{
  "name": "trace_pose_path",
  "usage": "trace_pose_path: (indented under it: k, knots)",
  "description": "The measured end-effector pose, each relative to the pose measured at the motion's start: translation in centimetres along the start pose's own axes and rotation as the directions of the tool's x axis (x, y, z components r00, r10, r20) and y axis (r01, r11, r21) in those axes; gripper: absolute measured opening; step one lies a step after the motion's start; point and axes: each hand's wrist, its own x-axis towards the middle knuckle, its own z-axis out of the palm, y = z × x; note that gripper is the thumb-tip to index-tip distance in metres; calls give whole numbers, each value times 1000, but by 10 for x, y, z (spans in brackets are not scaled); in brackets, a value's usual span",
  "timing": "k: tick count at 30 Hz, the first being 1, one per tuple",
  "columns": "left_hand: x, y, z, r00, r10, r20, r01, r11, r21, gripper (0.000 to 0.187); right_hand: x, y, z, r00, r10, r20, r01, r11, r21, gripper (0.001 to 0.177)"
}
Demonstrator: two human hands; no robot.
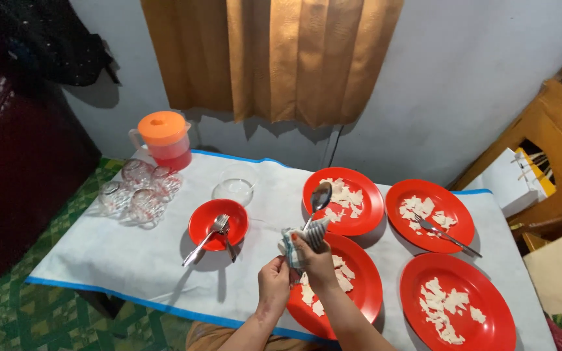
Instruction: The person wipes a fork and spoon with a cloth, then scrapes white food residue from a red plate into a small bowl using the fork. The cleaned cutlery is placed in a red bowl on the table.
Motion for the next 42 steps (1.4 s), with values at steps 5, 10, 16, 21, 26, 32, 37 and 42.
trace_pose_path:
  k: [5,10,16,21,26,32,37,42]
  knots:
    - [-8,7,-25,997,-77,-27,76,996,-35,42,-10,-4,21,992,62,109,-13,915,-403,16]
    - [-10,32,-65,966,-209,151,191,974,125,48,-7,-2,42,945,104,310,64,871,-486,14]
    - [-8,65,-107,971,-219,94,170,912,373,32,0,8,64,922,152,356,116,768,-630,21]
    - [4,85,-141,973,-169,-159,224,864,452,27,17,28,67,926,248,286,79,613,-786,37]
    - [46,35,-182,957,147,-252,31,808,588,24,13,22,93,928,343,146,-83,571,-816,23]
    - [76,17,-206,928,215,-305,76,691,719,25,25,27,105,896,425,130,-149,561,-814,33]
    - [79,35,-206,968,2,-251,187,662,726,35,36,27,111,864,501,53,-250,518,-818,34]
    - [87,29,-204,968,-33,-250,219,600,769,17,48,28,111,806,585,90,-319,558,-766,27]
